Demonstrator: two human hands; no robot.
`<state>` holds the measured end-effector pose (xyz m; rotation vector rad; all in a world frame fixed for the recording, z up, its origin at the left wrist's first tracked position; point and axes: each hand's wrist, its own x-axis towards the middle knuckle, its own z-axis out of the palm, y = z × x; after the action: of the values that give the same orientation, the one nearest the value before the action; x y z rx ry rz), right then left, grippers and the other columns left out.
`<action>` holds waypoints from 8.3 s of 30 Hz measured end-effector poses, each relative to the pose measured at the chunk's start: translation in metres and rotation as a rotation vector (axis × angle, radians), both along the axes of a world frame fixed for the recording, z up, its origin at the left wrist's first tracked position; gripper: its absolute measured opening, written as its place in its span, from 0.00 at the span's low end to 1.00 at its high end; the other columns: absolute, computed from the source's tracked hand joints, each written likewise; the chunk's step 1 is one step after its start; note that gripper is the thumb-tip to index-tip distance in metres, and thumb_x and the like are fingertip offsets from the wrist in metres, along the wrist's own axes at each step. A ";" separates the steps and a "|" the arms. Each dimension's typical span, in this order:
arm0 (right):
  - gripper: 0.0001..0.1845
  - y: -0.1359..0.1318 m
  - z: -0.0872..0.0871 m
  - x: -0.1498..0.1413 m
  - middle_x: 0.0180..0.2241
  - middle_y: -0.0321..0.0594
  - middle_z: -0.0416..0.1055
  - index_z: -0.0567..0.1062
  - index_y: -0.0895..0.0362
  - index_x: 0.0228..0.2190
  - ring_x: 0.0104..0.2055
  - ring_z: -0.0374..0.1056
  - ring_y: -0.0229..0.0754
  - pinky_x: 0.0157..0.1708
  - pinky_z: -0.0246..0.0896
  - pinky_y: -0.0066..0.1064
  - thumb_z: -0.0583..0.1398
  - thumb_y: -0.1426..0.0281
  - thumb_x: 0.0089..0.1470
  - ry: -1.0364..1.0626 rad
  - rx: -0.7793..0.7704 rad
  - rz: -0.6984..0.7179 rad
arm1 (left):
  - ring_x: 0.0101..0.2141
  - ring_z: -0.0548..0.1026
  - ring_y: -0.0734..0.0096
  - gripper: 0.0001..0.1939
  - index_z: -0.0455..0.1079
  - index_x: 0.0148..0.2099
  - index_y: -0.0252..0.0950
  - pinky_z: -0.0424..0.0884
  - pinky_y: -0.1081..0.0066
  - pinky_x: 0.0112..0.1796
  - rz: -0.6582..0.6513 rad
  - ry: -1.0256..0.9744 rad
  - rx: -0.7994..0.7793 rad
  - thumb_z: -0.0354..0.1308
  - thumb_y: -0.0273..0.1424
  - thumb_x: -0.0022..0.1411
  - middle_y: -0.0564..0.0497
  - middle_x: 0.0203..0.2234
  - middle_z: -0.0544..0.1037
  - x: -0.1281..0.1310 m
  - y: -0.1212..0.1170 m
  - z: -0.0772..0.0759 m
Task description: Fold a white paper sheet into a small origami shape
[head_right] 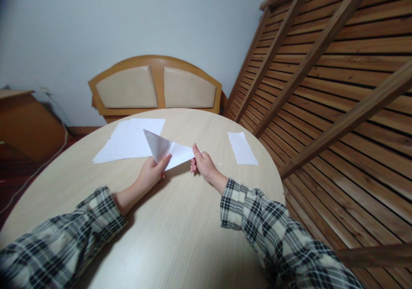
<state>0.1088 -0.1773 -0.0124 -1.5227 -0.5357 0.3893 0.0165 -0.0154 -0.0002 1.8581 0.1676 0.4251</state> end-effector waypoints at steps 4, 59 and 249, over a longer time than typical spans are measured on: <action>0.35 -0.001 0.001 0.000 0.10 0.31 0.55 0.58 0.54 0.14 0.13 0.59 0.33 0.13 0.51 0.25 0.46 0.39 0.54 -0.064 -0.024 -0.080 | 0.13 0.60 0.77 0.18 0.61 0.25 0.37 0.54 0.75 0.14 -0.003 -0.005 -0.001 0.53 0.44 0.59 0.56 0.11 0.62 0.000 0.000 -0.001; 0.31 0.005 -0.001 -0.021 0.12 0.32 0.60 0.65 0.55 0.17 0.14 0.58 0.33 0.15 0.53 0.27 0.53 0.41 0.51 -0.032 -0.073 0.156 | 0.16 0.61 0.78 0.24 0.63 0.23 0.35 0.59 0.76 0.19 -0.410 0.128 0.034 0.49 0.49 0.62 0.57 0.13 0.64 -0.006 -0.003 0.004; 0.23 0.003 0.026 -0.038 0.34 0.36 0.66 0.66 0.54 0.35 0.34 0.64 0.37 0.34 0.62 0.30 0.63 0.49 0.48 0.093 0.181 0.283 | 0.30 0.70 0.68 0.14 0.71 0.41 0.33 0.66 0.69 0.33 -0.445 0.032 -0.715 0.55 0.23 0.50 0.48 0.32 0.74 0.007 0.008 -0.002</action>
<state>0.0710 -0.1744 0.0141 -1.2513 -0.6959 0.6104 0.0236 -0.0072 -0.0019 1.1469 -0.0727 0.0085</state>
